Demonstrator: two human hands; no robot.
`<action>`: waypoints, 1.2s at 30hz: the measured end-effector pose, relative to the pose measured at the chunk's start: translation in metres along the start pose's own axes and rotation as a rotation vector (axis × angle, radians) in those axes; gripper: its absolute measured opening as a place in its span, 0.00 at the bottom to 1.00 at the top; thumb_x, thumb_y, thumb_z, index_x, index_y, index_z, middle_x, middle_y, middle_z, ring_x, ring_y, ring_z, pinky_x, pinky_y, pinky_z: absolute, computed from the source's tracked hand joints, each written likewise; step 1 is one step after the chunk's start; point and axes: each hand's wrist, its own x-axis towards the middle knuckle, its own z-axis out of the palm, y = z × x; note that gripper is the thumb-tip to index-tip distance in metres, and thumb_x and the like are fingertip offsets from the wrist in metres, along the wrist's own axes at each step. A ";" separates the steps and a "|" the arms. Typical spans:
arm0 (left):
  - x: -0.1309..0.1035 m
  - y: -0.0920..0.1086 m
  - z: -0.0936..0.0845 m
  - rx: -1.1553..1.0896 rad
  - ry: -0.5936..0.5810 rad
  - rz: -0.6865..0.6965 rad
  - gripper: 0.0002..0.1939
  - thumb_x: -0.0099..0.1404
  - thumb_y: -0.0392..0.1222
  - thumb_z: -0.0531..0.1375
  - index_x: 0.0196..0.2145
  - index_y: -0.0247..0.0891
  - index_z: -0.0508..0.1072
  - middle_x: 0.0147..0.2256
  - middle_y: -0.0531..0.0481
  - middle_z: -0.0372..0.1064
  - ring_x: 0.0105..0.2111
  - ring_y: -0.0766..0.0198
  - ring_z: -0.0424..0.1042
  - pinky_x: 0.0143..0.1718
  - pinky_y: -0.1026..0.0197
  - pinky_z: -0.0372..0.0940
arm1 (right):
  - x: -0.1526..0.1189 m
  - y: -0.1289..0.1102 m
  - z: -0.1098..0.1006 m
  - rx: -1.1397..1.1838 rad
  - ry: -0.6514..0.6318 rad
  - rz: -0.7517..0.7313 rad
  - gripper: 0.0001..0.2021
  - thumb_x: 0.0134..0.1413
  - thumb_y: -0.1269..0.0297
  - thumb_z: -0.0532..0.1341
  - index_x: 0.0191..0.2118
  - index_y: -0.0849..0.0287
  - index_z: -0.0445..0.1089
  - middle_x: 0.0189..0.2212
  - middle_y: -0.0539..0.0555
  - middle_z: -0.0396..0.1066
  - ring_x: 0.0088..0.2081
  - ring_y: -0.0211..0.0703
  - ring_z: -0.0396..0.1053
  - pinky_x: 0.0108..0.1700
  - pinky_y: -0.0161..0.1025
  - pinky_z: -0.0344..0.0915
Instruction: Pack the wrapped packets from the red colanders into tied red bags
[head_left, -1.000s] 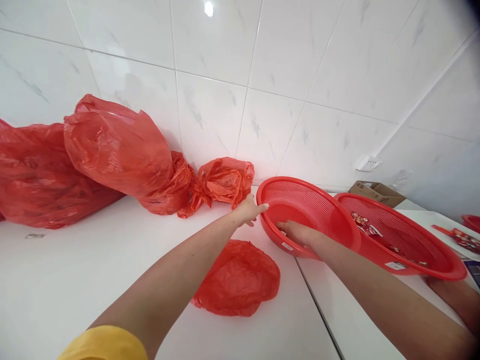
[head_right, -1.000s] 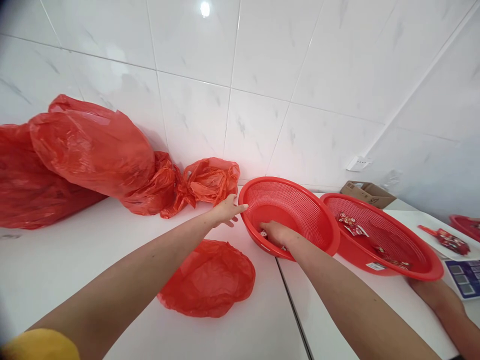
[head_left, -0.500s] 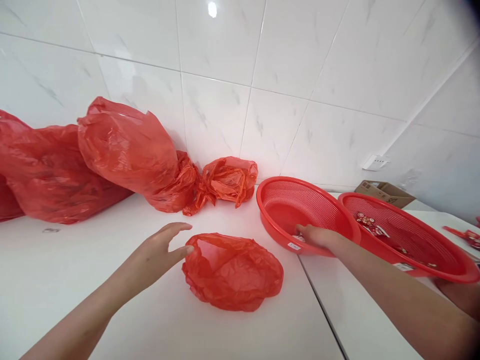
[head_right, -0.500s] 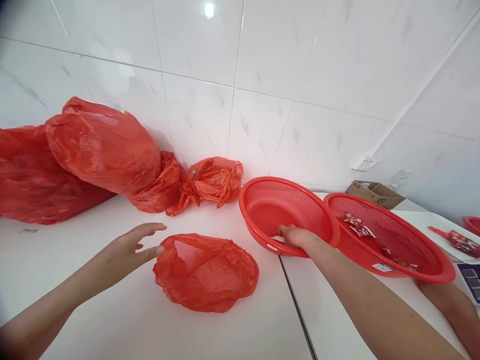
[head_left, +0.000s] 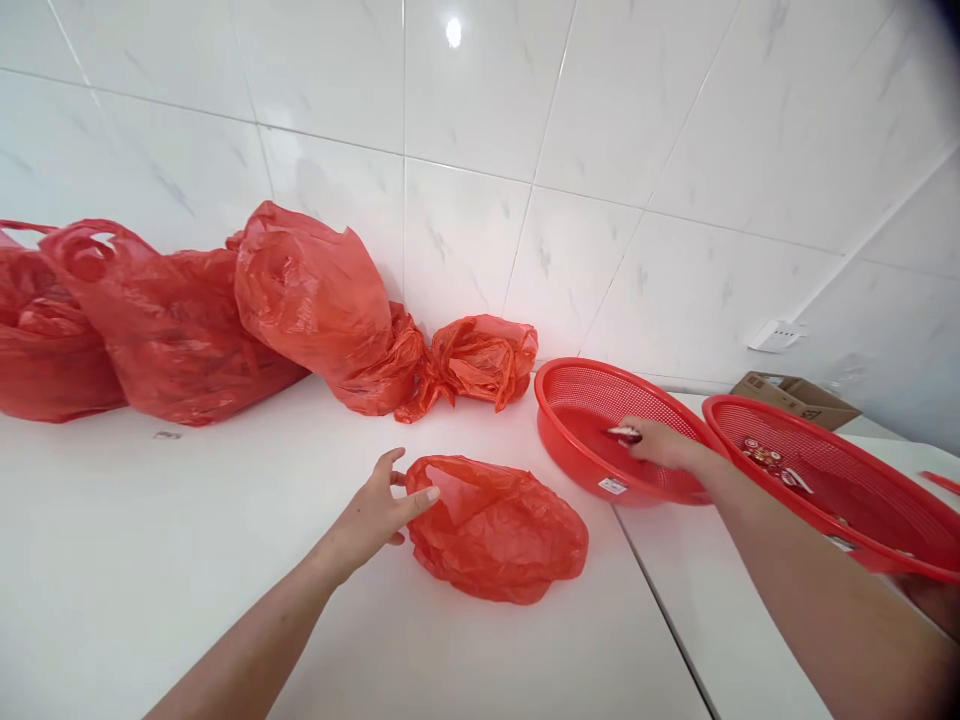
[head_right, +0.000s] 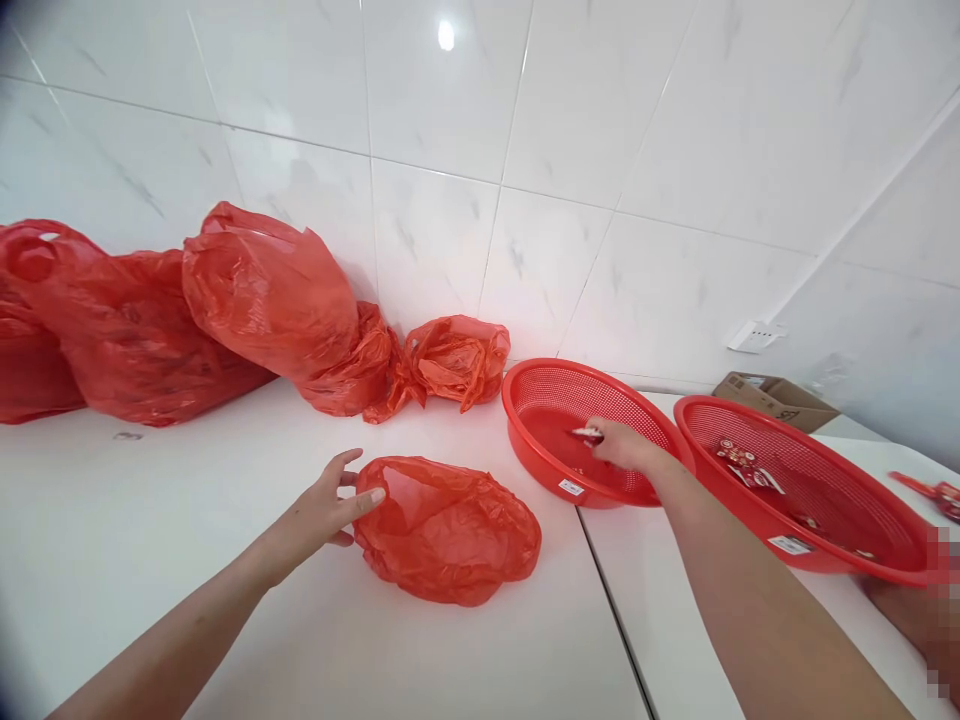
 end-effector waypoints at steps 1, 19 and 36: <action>0.000 0.002 0.000 -0.021 -0.022 -0.016 0.45 0.54 0.61 0.59 0.63 0.46 0.44 0.58 0.36 0.53 0.44 0.54 0.71 0.37 0.55 0.72 | -0.002 -0.007 -0.010 0.030 -0.012 -0.021 0.05 0.40 0.69 0.60 0.29 0.57 0.65 0.23 0.49 0.67 0.24 0.38 0.63 0.28 0.35 0.58; 0.004 -0.010 -0.011 -0.305 -0.046 0.038 0.40 0.56 0.39 0.60 0.62 0.43 0.46 0.49 0.41 0.65 0.39 0.57 0.73 0.39 0.52 0.71 | -0.110 -0.151 0.128 0.262 -0.248 -0.409 0.19 0.44 0.70 0.60 0.46 0.51 0.67 0.42 0.52 0.69 0.37 0.42 0.68 0.35 0.37 0.62; -0.026 -0.035 0.008 -0.164 0.053 -0.001 0.44 0.51 0.57 0.63 0.60 0.42 0.49 0.53 0.36 0.63 0.41 0.51 0.73 0.34 0.51 0.71 | -0.112 -0.077 0.134 0.633 -0.047 -0.060 0.26 0.54 0.52 0.55 0.56 0.58 0.60 0.52 0.59 0.65 0.52 0.49 0.65 0.50 0.44 0.62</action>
